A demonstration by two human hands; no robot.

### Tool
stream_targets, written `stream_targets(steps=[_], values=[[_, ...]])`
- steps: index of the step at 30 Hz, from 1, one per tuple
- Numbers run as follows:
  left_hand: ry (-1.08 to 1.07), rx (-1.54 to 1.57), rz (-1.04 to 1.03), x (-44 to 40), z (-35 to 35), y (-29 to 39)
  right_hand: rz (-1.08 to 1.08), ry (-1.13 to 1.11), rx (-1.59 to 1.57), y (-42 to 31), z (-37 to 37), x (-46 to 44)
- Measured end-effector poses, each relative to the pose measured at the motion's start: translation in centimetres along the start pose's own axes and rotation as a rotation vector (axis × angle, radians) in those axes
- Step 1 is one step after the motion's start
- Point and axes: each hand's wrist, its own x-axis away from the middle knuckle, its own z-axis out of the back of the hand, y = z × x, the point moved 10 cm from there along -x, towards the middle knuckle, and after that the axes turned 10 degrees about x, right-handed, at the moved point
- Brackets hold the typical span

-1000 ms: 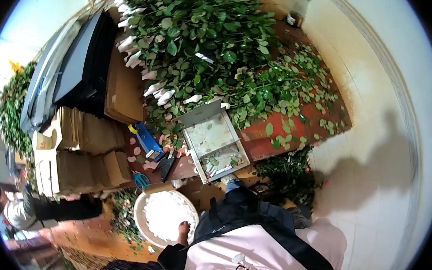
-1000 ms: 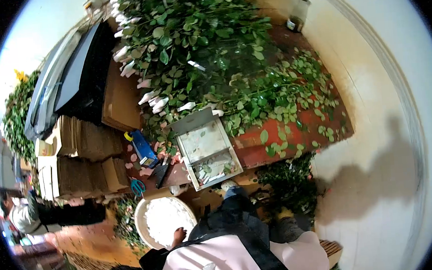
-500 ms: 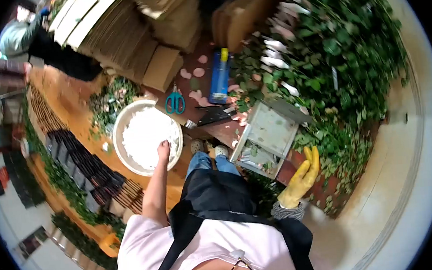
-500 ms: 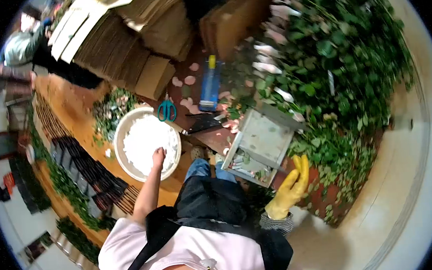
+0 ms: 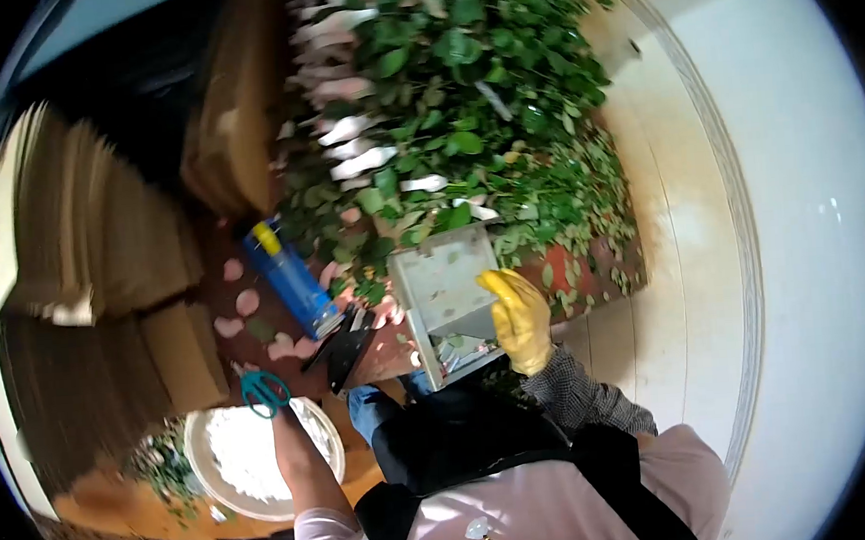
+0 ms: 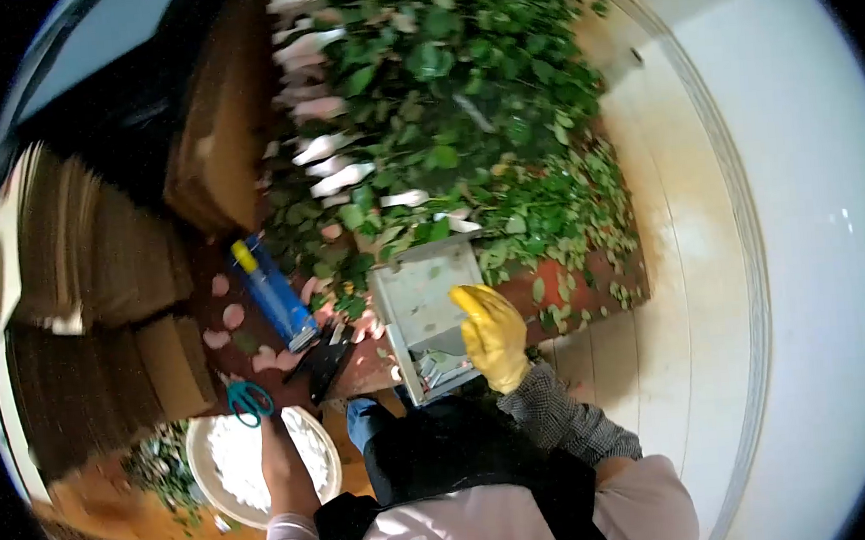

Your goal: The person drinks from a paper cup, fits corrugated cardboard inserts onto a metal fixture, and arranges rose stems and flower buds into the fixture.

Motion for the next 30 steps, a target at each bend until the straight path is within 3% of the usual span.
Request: stream_targets(steps=[8,14,18,22,23,24,26,27,28,30], values=[[0.03,-0.036,-0.216,6.2,-0.9,4.2,0.033,-0.027,-0.022,0.6,0.8,-0.2],[0.073,-0.075,-0.51,17.1,1.1,9.5,0.071,-0.154,-0.101,1.3,0.2,0.2],[0.172,-0.091,-0.726,29.0,8.2,9.8,0.076,-0.196,-0.18,1.9,-1.0,0.8],[0.371,-0.199,-0.904,45.1,15.5,11.4,0.084,-0.237,-0.457,2.3,-0.4,0.6],[0.425,-0.227,-0.943,49.1,17.0,11.9,0.062,-0.355,-0.564,2.4,-1.4,1.2],[0.461,-0.293,-0.953,53.2,18.2,13.1,0.067,-0.618,-0.674,1.9,-2.4,1.2],[0.509,-0.454,-0.95,61.1,19.5,16.0,0.142,-0.593,-1.073,-0.4,-4.2,1.1],[0.504,-0.533,-0.916,64.2,19.9,17.0,0.319,-0.571,-0.989,-2.1,-3.4,0.4],[0.495,-0.611,-0.878,66.8,19.8,17.5,0.431,-0.691,-0.943,-4.6,-3.2,0.2],[0.468,-0.768,-0.838,69.0,18.8,17.1,0.548,-0.807,-1.188,-9.5,-1.5,1.1]])
